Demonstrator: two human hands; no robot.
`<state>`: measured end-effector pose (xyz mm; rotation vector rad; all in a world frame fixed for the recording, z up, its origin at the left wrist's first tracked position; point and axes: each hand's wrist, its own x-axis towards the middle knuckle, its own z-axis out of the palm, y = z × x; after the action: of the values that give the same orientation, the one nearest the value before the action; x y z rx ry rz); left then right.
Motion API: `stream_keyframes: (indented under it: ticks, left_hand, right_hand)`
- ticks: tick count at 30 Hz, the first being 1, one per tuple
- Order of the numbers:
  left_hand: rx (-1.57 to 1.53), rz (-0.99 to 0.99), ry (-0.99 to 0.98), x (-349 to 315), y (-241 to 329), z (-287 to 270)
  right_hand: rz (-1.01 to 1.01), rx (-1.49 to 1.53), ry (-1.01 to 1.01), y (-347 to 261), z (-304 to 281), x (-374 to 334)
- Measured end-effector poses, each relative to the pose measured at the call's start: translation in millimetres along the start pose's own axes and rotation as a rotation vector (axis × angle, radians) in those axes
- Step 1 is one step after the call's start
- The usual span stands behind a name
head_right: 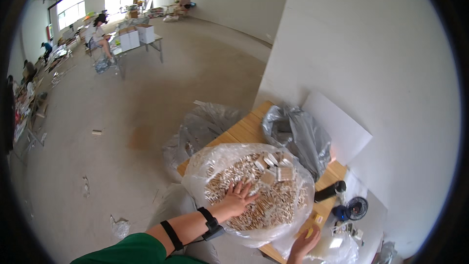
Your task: The person is putting small items into small plastic bags.
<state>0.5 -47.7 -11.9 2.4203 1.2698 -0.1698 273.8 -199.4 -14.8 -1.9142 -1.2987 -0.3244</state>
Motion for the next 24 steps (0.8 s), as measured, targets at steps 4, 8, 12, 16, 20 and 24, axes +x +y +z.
stream_keyframes:
  ticks: [4,8,12,16,20,24]
  left_hand:
    - [0.039,0.013,-0.006,5.3,-8.6,5.3]
    - [0.0,0.03,0.038,2.1,-4.9,-0.9]
    - [0.019,0.064,0.061,-5.5,-3.3,4.3]
    - [0.008,0.103,0.053,-11.2,-8.5,3.2]
    - [0.002,0.096,0.008,-8.0,-13.4,1.7]
    - [-0.029,0.086,0.015,-2.1,-11.7,0.1]
  right_hand:
    - [-0.021,0.298,-0.359,-101.0,1.0,75.2]
    - [-0.125,0.321,-0.589,-108.8,80.1,114.9]
    - [-0.196,-0.044,-0.567,-75.9,170.2,134.2]
    - [0.0,-0.179,-0.586,-80.0,196.2,138.3]
    - [0.038,-0.135,-0.508,-108.3,182.9,128.2]
    - [-0.111,-0.061,-0.298,-103.7,168.6,118.2]
